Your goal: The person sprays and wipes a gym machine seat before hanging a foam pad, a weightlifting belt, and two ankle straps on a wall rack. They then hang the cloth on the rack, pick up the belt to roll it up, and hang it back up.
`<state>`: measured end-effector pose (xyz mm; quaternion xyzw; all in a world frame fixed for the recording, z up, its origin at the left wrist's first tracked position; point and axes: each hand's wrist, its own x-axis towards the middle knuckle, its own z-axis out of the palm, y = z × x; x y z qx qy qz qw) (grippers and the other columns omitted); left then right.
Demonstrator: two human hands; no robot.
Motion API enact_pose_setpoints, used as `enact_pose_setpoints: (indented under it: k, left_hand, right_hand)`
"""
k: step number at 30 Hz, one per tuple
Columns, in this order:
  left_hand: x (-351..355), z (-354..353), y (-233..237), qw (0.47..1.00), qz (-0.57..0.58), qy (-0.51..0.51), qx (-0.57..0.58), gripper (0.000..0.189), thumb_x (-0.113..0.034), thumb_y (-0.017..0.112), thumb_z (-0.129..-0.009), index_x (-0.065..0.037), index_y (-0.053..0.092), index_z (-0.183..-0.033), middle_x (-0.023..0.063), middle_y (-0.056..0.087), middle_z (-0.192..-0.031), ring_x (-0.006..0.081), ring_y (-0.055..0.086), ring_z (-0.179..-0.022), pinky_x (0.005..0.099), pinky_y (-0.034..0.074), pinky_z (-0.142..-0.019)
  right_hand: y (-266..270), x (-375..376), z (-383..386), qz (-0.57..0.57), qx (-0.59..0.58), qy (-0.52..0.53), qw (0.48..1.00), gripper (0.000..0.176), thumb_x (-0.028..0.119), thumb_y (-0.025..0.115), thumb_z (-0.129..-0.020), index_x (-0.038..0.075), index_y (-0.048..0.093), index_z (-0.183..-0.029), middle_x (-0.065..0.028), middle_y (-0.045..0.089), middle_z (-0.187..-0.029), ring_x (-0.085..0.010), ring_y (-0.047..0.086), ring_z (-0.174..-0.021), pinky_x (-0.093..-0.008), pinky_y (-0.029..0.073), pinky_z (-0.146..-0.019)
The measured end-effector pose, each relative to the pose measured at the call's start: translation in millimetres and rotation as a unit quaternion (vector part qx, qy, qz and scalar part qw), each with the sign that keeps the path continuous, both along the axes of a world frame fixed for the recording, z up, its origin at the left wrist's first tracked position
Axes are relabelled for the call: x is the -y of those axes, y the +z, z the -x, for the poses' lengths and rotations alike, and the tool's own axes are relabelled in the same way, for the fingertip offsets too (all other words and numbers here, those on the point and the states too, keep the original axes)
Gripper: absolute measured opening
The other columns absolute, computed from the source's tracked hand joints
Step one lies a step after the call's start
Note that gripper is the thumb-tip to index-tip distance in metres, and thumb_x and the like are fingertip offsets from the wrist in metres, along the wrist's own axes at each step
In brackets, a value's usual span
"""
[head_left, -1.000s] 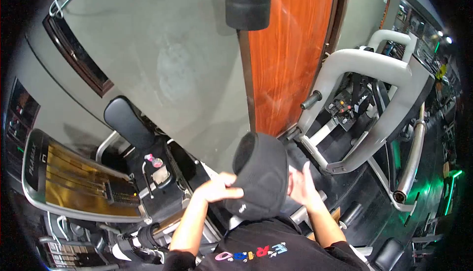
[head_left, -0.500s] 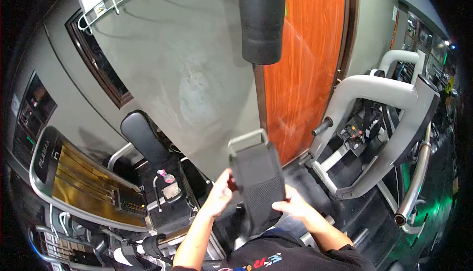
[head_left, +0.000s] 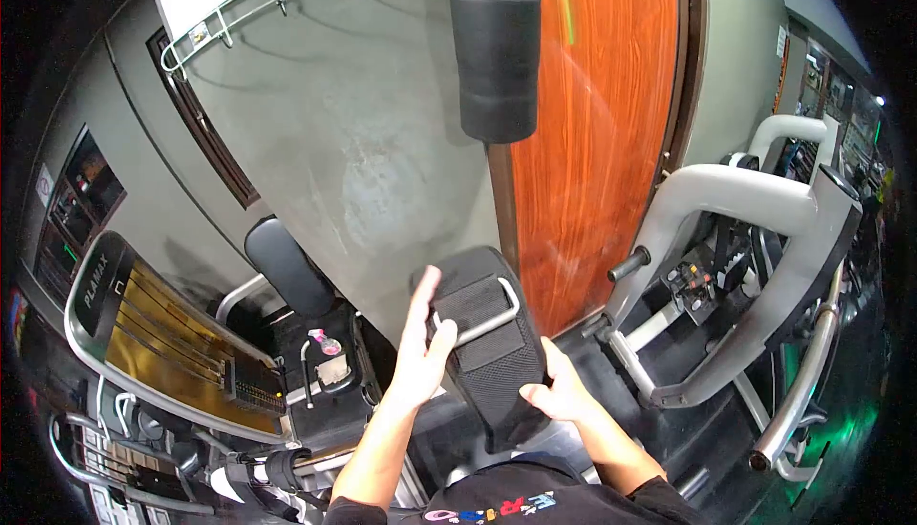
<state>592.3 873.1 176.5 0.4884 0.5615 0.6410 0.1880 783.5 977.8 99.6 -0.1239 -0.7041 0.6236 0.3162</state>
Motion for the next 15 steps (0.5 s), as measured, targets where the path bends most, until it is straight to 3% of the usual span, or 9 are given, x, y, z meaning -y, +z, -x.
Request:
enact_pose_setpoints:
  k: [1, 2, 4, 5, 7, 8, 10, 12, 15]
  left_hand:
    - [3, 6, 3, 0.998, 0.035, -0.025, -0.048, 0.064, -0.006, 0.052, -0.095, -0.004, 0.030, -0.155, 0.0159, 0.033, -0.157, 0.0260, 0.033, -0.144, 0.0389, 0.023, -0.120]
    - [5, 9, 7, 0.994, 0.076, -0.081, 0.025, 0.066, -0.011, 0.059, -0.092, -0.005, 0.034, -0.153, 0.0169, 0.041, -0.152, 0.0274, 0.038, -0.142, 0.0399, 0.024, -0.119]
    - [8, 13, 20, 0.988, 0.070, -0.036, -0.135, 0.072, -0.022, 0.070, -0.086, -0.008, 0.039, -0.150, 0.0170, 0.064, -0.126, 0.0243, 0.059, -0.122, 0.0367, 0.042, -0.106]
    - [12, 15, 30, 0.988, 0.066, -0.031, -0.137, 0.072, -0.022, 0.070, -0.086, -0.008, 0.039, -0.150, 0.0170, 0.064, -0.126, 0.0243, 0.059, -0.122, 0.0367, 0.042, -0.106]
    - [19, 17, 70, 0.934, 0.259, 0.019, -0.244, 0.078, -0.039, 0.077, -0.079, -0.013, 0.048, -0.146, 0.0105, 0.071, -0.087, 0.0215, 0.070, -0.084, 0.0336, 0.054, -0.081]
    - [19, 23, 78, 0.900, 0.294, 0.062, -0.317, 0.078, -0.052, 0.077, -0.075, -0.016, 0.057, -0.140, 0.0050, 0.064, -0.064, 0.0211, 0.064, -0.060, 0.0318, 0.052, -0.061]
    - [18, 22, 113, 0.863, 0.334, 0.076, -0.372, 0.074, -0.050, 0.078, -0.072, -0.015, 0.061, -0.136, 0.0082, 0.063, -0.076, 0.0209, 0.063, -0.068, 0.0358, 0.051, -0.068]
    - [14, 40, 113, 0.818, 0.099, 0.119, -0.554, 0.056, -0.043, 0.075, -0.079, -0.012, 0.067, -0.125, 0.0080, 0.066, -0.092, 0.0269, 0.064, -0.084, 0.0372, 0.050, -0.078]
    - [17, 47, 124, 0.839, 0.078, 0.101, -0.529, 0.032, -0.026, 0.067, -0.091, -0.004, 0.068, -0.113, 0.0117, 0.067, -0.089, 0.0282, 0.065, -0.083, 0.0384, 0.051, -0.079]
  right_hand:
    - [2, -8, -1, 0.002, -0.028, 0.009, 1.000, 0.050, 0.007, 0.065, -0.077, -0.003, 0.053, -0.124, -0.0105, 0.067, -0.106, -0.0159, 0.061, -0.100, -0.0331, 0.048, -0.091]
    - [5, -16, 0, 0.004, -0.055, 0.019, 0.998, 0.049, 0.006, 0.064, -0.076, -0.003, 0.054, -0.122, -0.0075, 0.067, -0.103, -0.0133, 0.059, -0.096, -0.0312, 0.048, -0.089]
    - [16, -24, 6, 0.019, -0.093, 0.031, 0.995, 0.046, 0.005, 0.064, -0.074, -0.002, 0.055, -0.119, -0.0040, 0.065, -0.099, -0.0106, 0.057, -0.093, -0.0288, 0.047, -0.086]
    - [25, -28, 7, 0.016, -0.105, 0.030, 0.994, 0.045, 0.006, 0.063, -0.074, -0.002, 0.055, -0.118, -0.0044, 0.065, -0.100, -0.0107, 0.057, -0.093, -0.0290, 0.047, -0.086]
    - [40, -35, 13, -0.002, -0.127, 0.027, 0.992, 0.041, 0.009, 0.066, -0.079, -0.003, 0.056, -0.117, -0.0046, 0.066, -0.099, -0.0104, 0.058, -0.091, -0.0288, 0.048, -0.084]
    - [48, -37, 16, -0.005, -0.128, 0.030, 0.991, 0.041, 0.009, 0.066, -0.079, -0.003, 0.056, -0.117, -0.0046, 0.066, -0.099, -0.0104, 0.058, -0.091, -0.0288, 0.048, -0.084]
    - [66, -37, 23, -0.012, -0.114, 0.029, 0.993, 0.040, 0.018, 0.070, -0.086, -0.003, 0.056, -0.117, -0.0038, 0.066, -0.097, -0.0099, 0.059, -0.090, -0.0287, 0.049, -0.083]
    - [83, -35, 30, -0.030, -0.128, 0.034, 0.991, 0.043, 0.026, 0.072, -0.090, -0.004, 0.056, -0.117, -0.0043, 0.067, -0.097, -0.0095, 0.059, -0.092, -0.0288, 0.050, -0.083]
    - [107, -31, 46, -0.018, -0.178, 0.047, 0.983, 0.043, 0.028, 0.071, -0.091, -0.004, 0.056, -0.116, -0.0042, 0.066, -0.099, -0.0110, 0.058, -0.093, -0.0288, 0.049, -0.086]
